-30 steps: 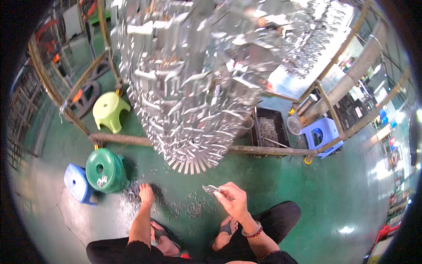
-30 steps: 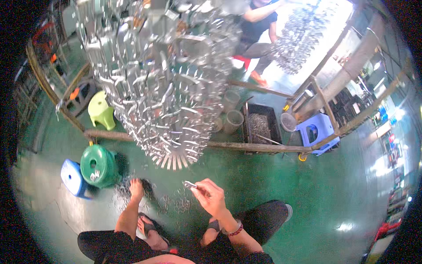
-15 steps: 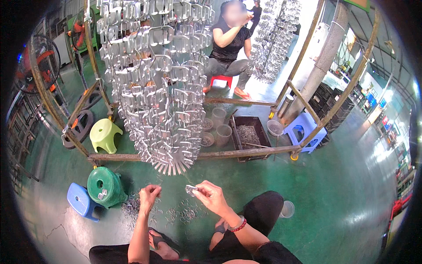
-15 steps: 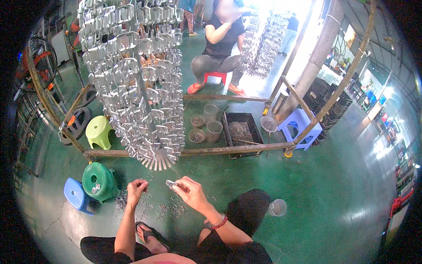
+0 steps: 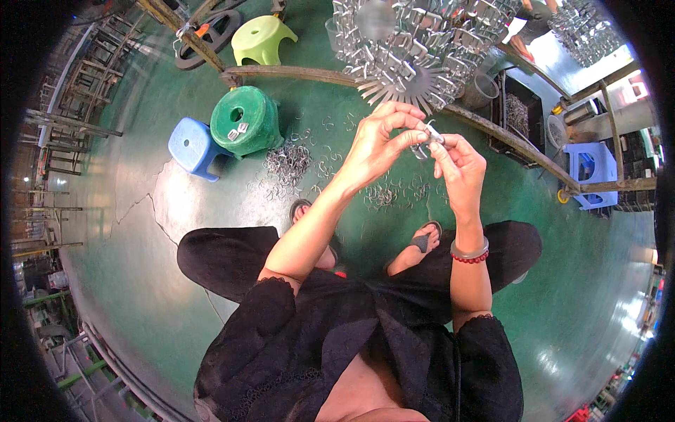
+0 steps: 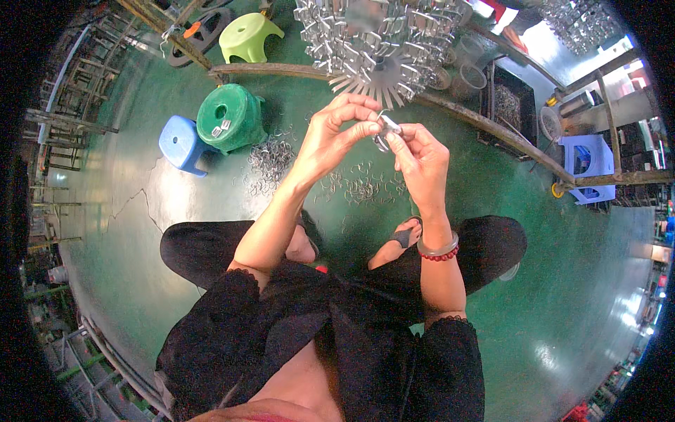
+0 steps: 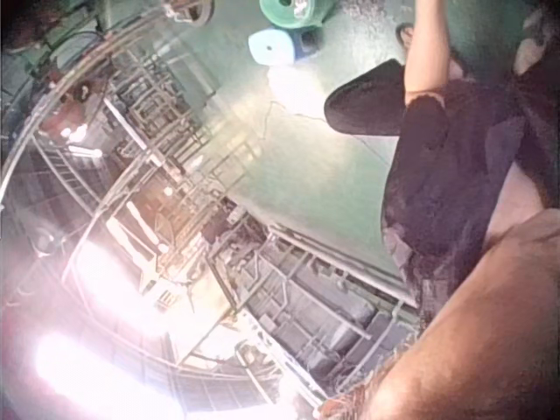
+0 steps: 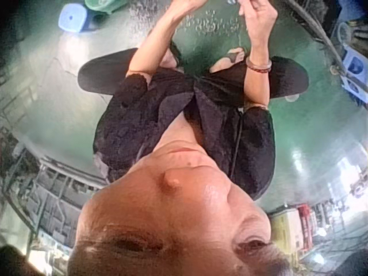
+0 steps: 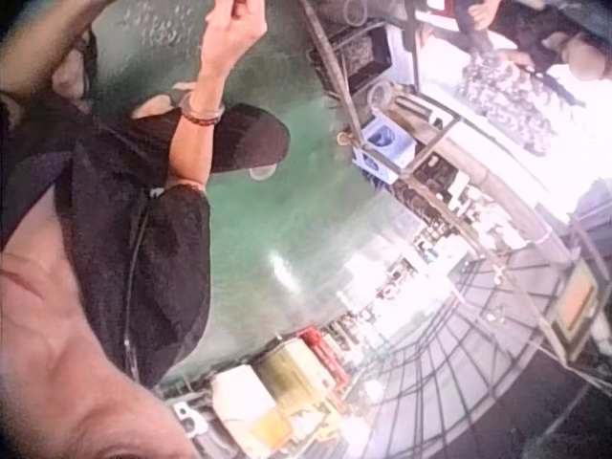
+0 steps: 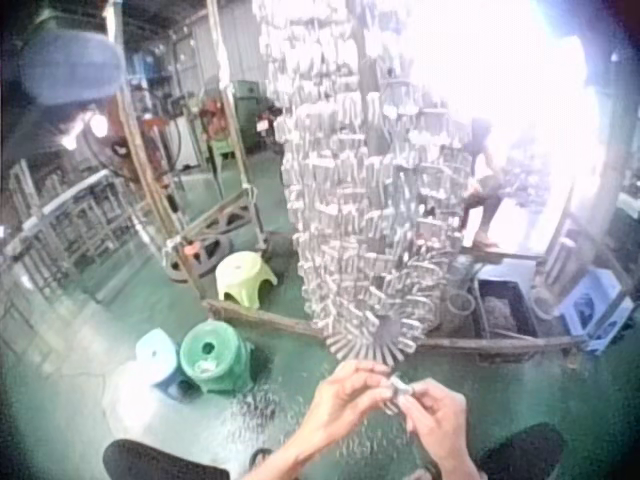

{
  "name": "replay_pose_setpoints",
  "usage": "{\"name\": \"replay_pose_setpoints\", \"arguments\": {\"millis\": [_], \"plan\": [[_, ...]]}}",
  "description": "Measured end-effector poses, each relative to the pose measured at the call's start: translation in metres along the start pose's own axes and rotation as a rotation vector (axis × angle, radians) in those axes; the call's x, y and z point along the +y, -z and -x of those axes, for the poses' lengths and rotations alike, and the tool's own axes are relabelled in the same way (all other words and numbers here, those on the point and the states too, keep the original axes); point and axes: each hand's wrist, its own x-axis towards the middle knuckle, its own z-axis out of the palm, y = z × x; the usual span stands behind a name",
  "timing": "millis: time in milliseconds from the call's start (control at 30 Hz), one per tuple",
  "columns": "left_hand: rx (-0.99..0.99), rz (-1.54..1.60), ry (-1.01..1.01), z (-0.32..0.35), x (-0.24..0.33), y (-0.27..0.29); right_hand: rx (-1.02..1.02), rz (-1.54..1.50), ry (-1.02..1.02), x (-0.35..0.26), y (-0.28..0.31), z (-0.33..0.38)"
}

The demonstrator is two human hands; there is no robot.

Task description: The person sits on the floor and repeatedly picks up small metal hooks from a pile, then attaches them to a hanging rack of metal hooks. The person continues this repetitive assembly process throughout the clip.

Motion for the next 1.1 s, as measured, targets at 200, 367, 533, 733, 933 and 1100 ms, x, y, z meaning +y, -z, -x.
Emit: {"name": "replay_pose_setpoints", "arguments": {"millis": [200, 367, 533, 733, 933, 1100], "plan": [[0.060, 0.086, 0.061, -0.002, -0.001, -0.005, -0.006, 0.040, 0.017, -0.005, 0.004, -0.007], [0.112, -0.053, -0.030, -0.002, 0.005, -0.009, 0.006, 0.133, 0.147, -0.008, 0.005, -0.011], [0.111, -0.060, -0.066, 0.005, 0.006, -0.003, -0.083, 0.242, 0.186, -0.022, -0.002, -0.007], [0.002, 0.140, 0.024, -0.001, 0.020, -0.013, -0.135, 0.180, 0.003, -0.036, 0.027, -0.012], [0.137, 0.162, 0.003, 0.008, 0.013, -0.001, -0.190, -0.531, -0.255, -0.026, 0.010, -0.052], [0.115, 0.270, 0.027, 0.011, 0.029, 0.001, -0.327, -1.375, -0.420, 0.016, -0.007, -0.091]]}}
